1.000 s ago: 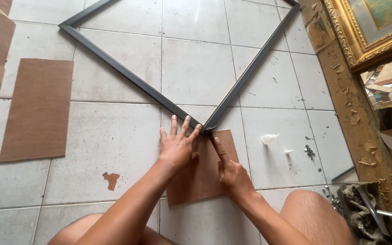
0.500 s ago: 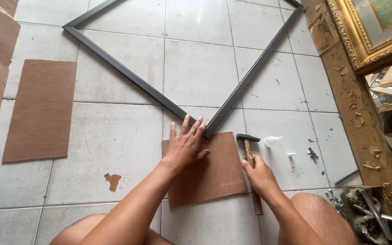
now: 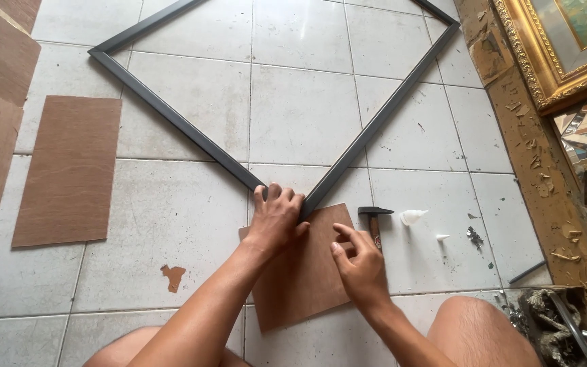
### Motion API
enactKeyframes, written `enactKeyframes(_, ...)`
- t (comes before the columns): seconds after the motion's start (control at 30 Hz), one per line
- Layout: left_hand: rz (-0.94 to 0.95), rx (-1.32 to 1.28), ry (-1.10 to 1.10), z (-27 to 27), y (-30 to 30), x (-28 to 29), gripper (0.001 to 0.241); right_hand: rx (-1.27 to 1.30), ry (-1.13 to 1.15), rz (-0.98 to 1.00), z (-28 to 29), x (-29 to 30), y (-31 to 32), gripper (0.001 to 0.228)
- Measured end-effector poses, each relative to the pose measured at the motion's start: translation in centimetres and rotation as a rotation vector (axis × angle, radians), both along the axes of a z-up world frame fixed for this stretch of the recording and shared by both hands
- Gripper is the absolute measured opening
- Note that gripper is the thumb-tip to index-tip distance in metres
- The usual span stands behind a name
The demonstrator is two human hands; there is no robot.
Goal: Assembling a picture frame by applying glue to the corners and hammering them together on the floor.
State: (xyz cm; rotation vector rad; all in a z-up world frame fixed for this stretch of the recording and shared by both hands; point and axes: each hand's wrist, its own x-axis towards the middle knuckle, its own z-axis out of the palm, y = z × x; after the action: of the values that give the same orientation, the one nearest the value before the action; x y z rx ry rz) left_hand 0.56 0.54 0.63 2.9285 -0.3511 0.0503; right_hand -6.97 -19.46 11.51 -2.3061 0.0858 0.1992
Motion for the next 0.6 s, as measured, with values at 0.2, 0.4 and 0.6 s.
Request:
enactKeyframes(0.2, 0.025, -0.171, 0.175, 1.7, 0.5, 0.3, 0.043, 0.393, 0.387, -0.235, 1.7, 1.6, 2.6, 0.053)
enactKeyframes(0.4, -0.041, -0.442, 0.088, 9.7, 1.3, -1.0, 0.033, 1.043, 0.471, -0.39, -2.5, 6.8, 2.7, 0.05)
enactKeyframes(0.6, -0.076, -0.534, 0.194, 15.2, 4.4, -1.5, 0.033, 1.193, 0.356, -0.391, -3.9, 15.9, 0.5, 0.026)
